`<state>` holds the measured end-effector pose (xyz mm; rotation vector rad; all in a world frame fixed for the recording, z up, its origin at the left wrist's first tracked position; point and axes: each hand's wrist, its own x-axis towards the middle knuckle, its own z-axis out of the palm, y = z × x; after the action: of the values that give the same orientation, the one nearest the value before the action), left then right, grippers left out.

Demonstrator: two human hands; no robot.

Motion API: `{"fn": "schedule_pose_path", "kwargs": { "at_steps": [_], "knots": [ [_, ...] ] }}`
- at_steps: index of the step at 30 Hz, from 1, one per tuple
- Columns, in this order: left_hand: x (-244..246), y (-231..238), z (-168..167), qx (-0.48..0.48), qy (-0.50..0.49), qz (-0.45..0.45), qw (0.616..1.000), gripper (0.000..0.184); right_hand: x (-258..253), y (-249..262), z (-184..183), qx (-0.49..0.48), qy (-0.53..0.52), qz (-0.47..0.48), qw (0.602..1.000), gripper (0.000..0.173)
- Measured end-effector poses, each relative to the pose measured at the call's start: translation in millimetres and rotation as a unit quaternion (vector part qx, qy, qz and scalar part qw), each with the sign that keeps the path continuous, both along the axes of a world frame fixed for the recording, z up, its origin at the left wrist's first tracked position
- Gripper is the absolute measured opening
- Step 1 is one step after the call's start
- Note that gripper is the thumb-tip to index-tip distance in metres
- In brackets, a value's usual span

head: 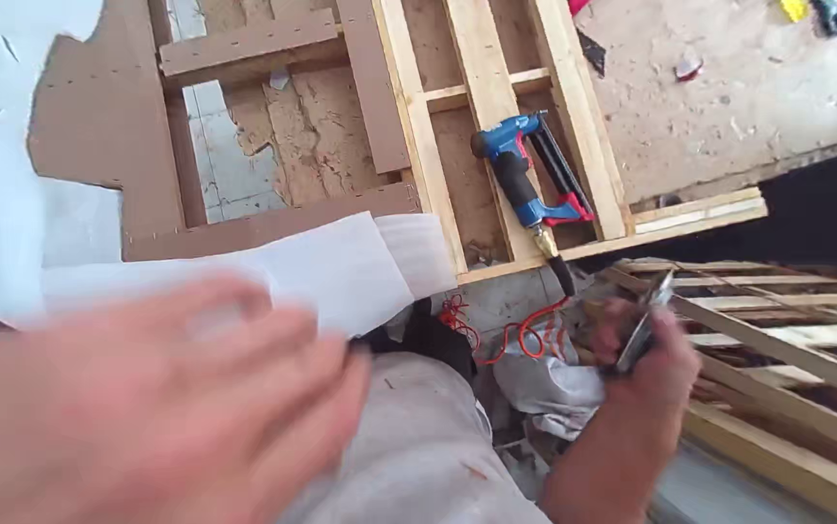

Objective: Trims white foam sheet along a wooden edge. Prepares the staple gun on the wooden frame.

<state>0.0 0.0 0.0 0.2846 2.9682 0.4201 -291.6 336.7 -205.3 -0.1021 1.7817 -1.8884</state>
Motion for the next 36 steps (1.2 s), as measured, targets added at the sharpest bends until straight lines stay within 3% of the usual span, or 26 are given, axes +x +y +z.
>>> {"fn": "schedule_pose_path", "kwargs": {
  "at_steps": [2, 4, 5, 7, 9, 11, 13, 17, 18, 20, 23, 27, 31, 36],
  "knots": [
    [25.6, 18.1, -27.0, 0.211, -0.168, -0.075, 0.96, 0.036, 52.9, 36.0, -32.7, 0.017, -0.069, -0.045, 0.996, 0.041],
    [47.7, 29.4, -95.2, 0.348, -0.25, -0.013, 0.903, 0.042, 92.6, 52.9, -53.1, 0.027, -0.142, -0.081, 0.986, 0.048],
    [53.1, 31.7, -130.7, 0.356, -0.252, 0.05, 0.898, 0.043, 105.5, 56.4, -60.7, 0.019, -0.169, -0.09, 0.981, 0.048],
    [50.6, 35.6, -183.0, 0.271, -0.237, 0.166, 0.918, 0.043, 121.2, 57.6, -69.7, -0.015, -0.196, -0.097, 0.976, 0.042],
    [30.0, 33.0, -203.1, 0.183, -0.188, 0.239, 0.935, 0.05, 128.4, 49.1, -77.4, -0.072, -0.203, -0.082, 0.973, 0.038],
    [2.3, 27.2, -205.1, 0.131, -0.089, 0.252, 0.955, 0.054, 139.6, 37.3, -84.9, -0.106, -0.213, -0.068, 0.969, 0.033],
    [-32.7, 20.2, -198.9, 0.076, 0.008, 0.209, 0.975, 0.052, 158.9, 25.2, -93.2, -0.103, -0.22, -0.053, 0.969, 0.032],
    [-111.0, 31.0, -184.7, -0.072, 0.078, -0.016, 0.994, 0.059, 201.7, 3.7, -111.0, -0.082, -0.229, -0.043, 0.969, 0.034],
    [-129.3, 35.4, -184.5, -0.115, 0.064, -0.074, 0.989, 0.065, 212.3, 1.6, -114.6, -0.093, -0.226, -0.03, 0.969, 0.036],
    [-158.4, 40.9, -181.6, -0.183, -0.012, -0.141, 0.973, 0.072, 231.2, -0.5, -121.3, -0.142, -0.203, -0.006, 0.969, 0.063],
    [-190.8, 34.8, -167.4, -0.222, -0.174, -0.156, 0.947, 0.048, 258.3, -5.8, -125.1, -0.215, -0.173, -0.023, 0.961, 0.079],
    [-213.9, 26.5, -150.4, -0.238, -0.249, -0.172, 0.923, 0.031, 299.7, -29.0, -119.6, -0.252, -0.164, -0.132, 0.945, 0.056],
    [-221.2, 27.3, -143.9, -0.258, -0.269, -0.207, 0.905, 0.031, 329.2, -63.4, -106.9, -0.154, -0.166, -0.297, 0.928, 0.022],
    [-221.4, 25.7, -145.5, -0.278, -0.256, -0.222, 0.899, 0.031, 348.1, -72.7, -103.5, -0.118, -0.11, -0.35, 0.923, 0.033]
  ]
}}
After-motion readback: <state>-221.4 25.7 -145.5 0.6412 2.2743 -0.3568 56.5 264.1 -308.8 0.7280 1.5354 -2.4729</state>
